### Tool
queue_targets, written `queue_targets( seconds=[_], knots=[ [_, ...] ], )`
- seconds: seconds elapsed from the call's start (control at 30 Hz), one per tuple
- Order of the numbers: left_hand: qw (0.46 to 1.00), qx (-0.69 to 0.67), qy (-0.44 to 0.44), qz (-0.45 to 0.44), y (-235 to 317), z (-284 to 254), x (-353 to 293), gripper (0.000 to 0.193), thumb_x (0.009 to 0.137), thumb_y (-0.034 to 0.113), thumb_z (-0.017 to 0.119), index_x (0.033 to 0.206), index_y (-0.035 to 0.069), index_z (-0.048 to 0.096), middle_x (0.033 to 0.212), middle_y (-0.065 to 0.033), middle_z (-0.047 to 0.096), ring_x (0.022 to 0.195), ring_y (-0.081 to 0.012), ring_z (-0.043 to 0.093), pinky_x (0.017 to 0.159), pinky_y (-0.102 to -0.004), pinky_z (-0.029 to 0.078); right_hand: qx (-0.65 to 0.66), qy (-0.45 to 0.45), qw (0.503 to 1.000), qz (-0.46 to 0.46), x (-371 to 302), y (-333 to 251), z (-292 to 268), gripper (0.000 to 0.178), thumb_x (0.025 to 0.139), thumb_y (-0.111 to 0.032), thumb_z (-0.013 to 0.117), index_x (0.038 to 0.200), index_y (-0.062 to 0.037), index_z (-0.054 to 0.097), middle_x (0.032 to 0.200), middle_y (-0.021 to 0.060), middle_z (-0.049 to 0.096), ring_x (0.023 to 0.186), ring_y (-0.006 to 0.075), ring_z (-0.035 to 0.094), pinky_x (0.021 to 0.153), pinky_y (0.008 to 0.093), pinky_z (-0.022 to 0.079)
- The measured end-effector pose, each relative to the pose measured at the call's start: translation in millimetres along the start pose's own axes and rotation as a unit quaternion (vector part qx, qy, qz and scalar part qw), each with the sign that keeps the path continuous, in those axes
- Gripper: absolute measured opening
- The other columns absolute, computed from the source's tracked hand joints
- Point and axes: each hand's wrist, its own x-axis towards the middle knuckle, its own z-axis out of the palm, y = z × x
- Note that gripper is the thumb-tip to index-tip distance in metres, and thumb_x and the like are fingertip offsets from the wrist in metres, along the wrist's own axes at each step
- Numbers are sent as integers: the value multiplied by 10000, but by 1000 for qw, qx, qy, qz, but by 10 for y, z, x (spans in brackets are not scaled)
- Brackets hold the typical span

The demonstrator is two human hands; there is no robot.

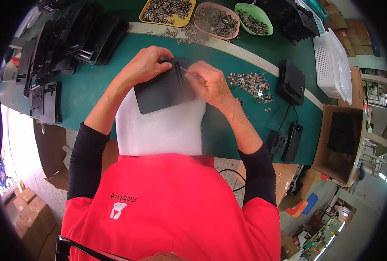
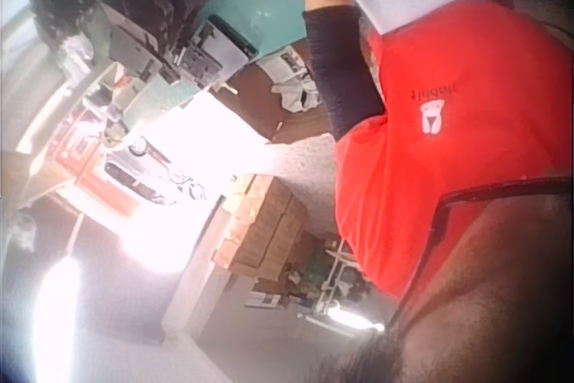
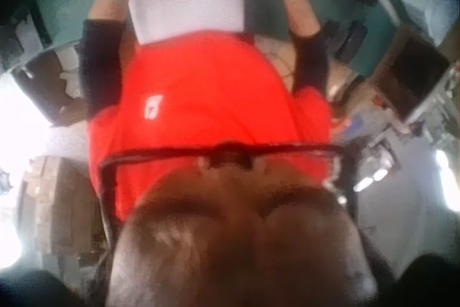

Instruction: The person uses a small screwdriver to fasten screws into a black rectangular electronic component on a green workbench. They repeatedly pick up screws from the table, align them with screw holes, and tighten them. Completed units are stacked to the left, and trays of screws are visible nearby.

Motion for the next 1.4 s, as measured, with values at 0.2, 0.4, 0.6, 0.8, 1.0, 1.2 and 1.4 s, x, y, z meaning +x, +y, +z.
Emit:
queue_targets(
  seconds=[0.2,0.4,0.6,0.8,1.0,1.2,1.4],
  knots=[
    [1000,15,-23,1,-3,-41,72,334,850,200,680,1135,26,677,972,-197,681,944,-324,651,830,-401,508,-19,-9,999,-51,22,90,-25,93,833,23,669,916,11,628,931,114,653,787,233,638,656,311,511],
    [999,3,-43,18,-77,-58,131,340,845,205,687,1137,31,679,953,-180,679,927,-303,649,822,-389,508,-29,-14,996,-85,46,180,-35,115,817,36,691,913,7,636,938,109,655,783,220,639,651,298,528],
    [999,-4,-42,25,-107,-51,151,329,834,201,686,1113,26,682,900,-158,665,866,-283,640,788,-383,505,-62,-16,990,-125,37,223,-8,156,768,31,698,911,-9,648,967,105,642,803,275,657,672,328,547],
    [999,-8,-36,27,-118,-36,152,320,829,202,685,1094,22,682,854,-141,644,820,-272,624,757,-382,498,-133,-17,972,-192,48,255,-3,196,708,26,714,885,-36,656,970,63,636,733,235,661,582,310,548],
    [999,-6,-25,30,-102,-31,127,309,833,197,678,1086,18,682,851,-141,643,815,-270,622,748,-379,495,-222,-83,947,-219,135,106,-133,191,692,-5,700,871,-55,658,934,33,617,653,190,647,508,288,521],
    [1000,-21,-20,8,-115,-2,107,302,837,194,672,1087,24,683,853,-140,644,803,-268,622,740,-380,495,-236,-69,943,-225,130,92,-105,206,699,-11,681,900,-53,669,937,34,615,601,189,635,491,283,515],
    [999,-29,-5,18,-105,26,88,294,836,194,669,1071,16,681,845,-141,647,807,-273,626,741,-386,495,-312,-77,922,-215,-34,-38,-110,211,756,-54,639,965,-45,667,1005,86,608,693,223,651,539,283,529]
  ],
)
